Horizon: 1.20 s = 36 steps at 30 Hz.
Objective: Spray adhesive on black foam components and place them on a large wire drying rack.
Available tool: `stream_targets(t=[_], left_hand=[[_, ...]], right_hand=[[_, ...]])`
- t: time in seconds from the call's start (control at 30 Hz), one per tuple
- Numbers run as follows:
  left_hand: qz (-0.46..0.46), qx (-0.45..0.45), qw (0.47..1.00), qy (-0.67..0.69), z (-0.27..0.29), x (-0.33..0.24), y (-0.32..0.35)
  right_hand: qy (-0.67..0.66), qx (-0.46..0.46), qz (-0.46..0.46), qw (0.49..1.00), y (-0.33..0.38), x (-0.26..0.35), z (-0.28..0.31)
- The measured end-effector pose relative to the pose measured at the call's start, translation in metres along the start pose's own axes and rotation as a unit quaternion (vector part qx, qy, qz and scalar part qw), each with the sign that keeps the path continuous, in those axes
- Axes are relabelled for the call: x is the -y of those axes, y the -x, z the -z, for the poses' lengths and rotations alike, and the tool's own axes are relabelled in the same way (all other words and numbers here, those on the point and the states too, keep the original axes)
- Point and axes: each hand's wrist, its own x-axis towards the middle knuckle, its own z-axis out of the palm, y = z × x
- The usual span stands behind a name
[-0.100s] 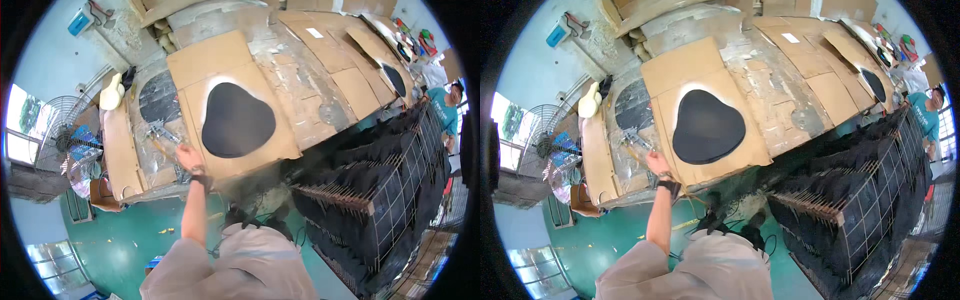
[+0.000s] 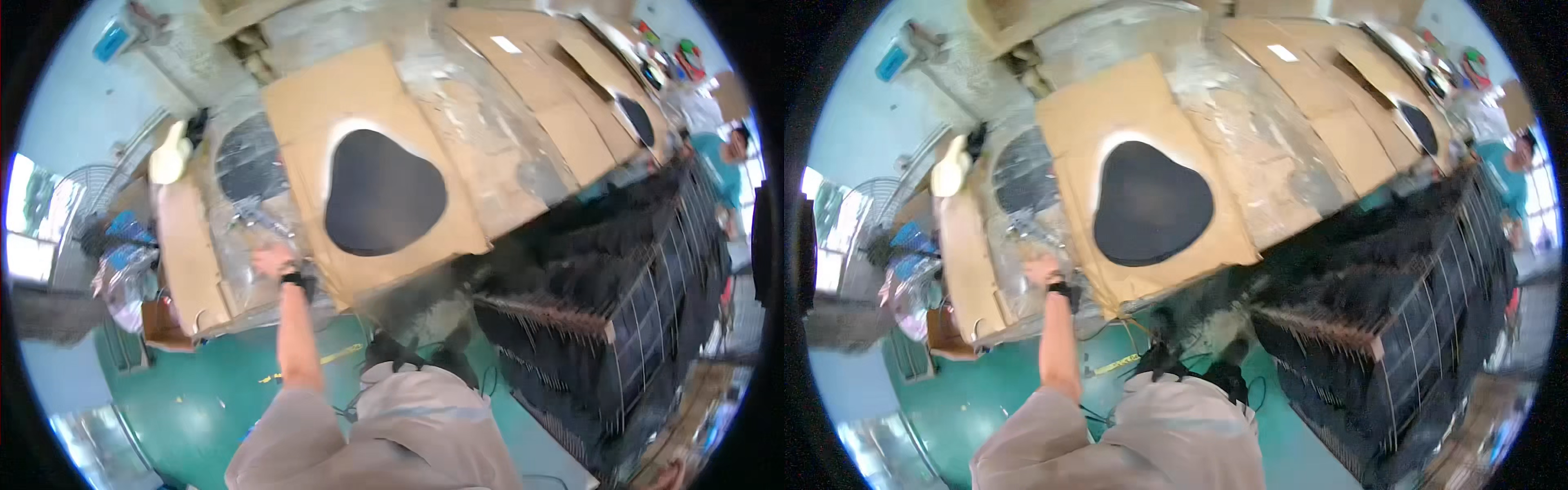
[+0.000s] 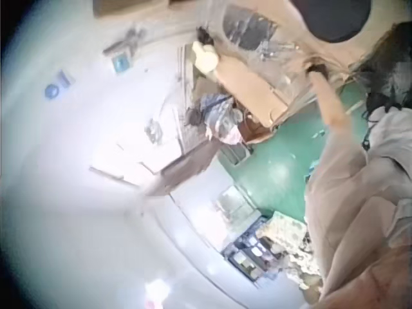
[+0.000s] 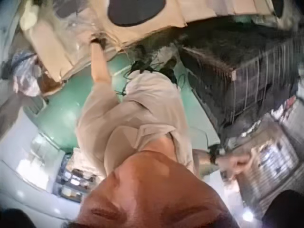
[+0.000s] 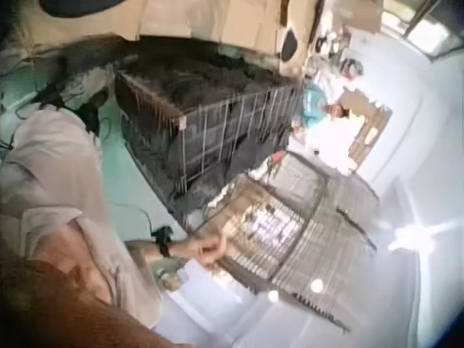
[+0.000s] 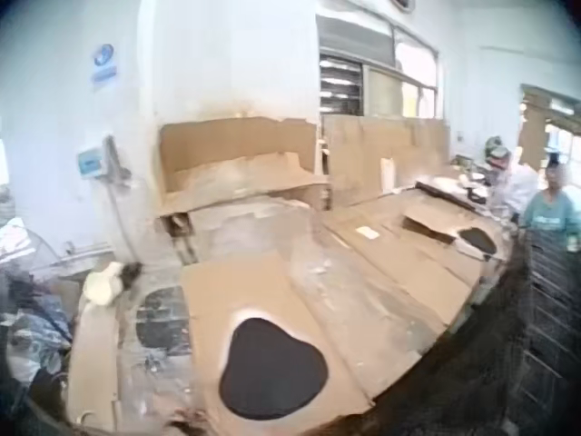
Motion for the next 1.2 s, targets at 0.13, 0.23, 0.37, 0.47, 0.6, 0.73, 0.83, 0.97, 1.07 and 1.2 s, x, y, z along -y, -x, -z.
stream_targets(t=[0.13, 0.23, 0.37, 0.47, 0.6, 0.73, 0.83, 0.97, 1.07, 1.2], left_hand=[[-0.018, -0.044, 0.998, -0.048, -0.018, 0.063, -0.137], [0.033, 0.032, 0.977, 0.209, -0.027, -0.026, -0.076], [-0.052, 0.209, 0.972, 0.09, -0.052, -0.041, -0.093], [-0.159, 0.371, 0.903, 0.145, -0.045, -0.025, -0.158], [-0.279, 0.363, 0.778, 0.43, -0.007, 0.028, -0.172], [0.031, 0.478, 0.47, 0.742, 0.042, 0.049, -0.079], [-0.126, 0.482, 0.403, 0.768, 0.145, 0.07, 0.014], [-0.267, 0.437, 0.447, 0.734, 0.319, 0.069, 0.148], [-0.382, 0.493, 0.385, 0.681, 0.38, 0.052, 0.227], [-0.593, 0.441, 0.519, 0.429, 0.4, 0.043, 0.287]], right_hand=[[-0.094, 0.166, -0.084, 0.978, 0.015, 0.144, -0.036], [-0.104, 0.183, -0.009, 0.978, 0.031, 0.217, -0.053], [-0.106, 0.235, 0.096, 0.961, 0.021, 0.241, -0.059], [-0.166, 0.287, 0.073, 0.941, 0.024, 0.224, -0.068], [-0.248, 0.321, 0.071, 0.911, 0.036, 0.211, -0.088], [-0.285, 0.342, 0.105, 0.889, 0.059, 0.224, -0.117], [-0.353, 0.385, 0.127, 0.843, 0.068, 0.236, -0.141], [-0.523, 0.401, 0.085, 0.747, 0.06, 0.275, -0.166], [-0.594, 0.414, 0.068, 0.686, 0.049, 0.318, -0.175], [-0.66, 0.335, 0.024, 0.672, 0.04, 0.339, -0.179]])
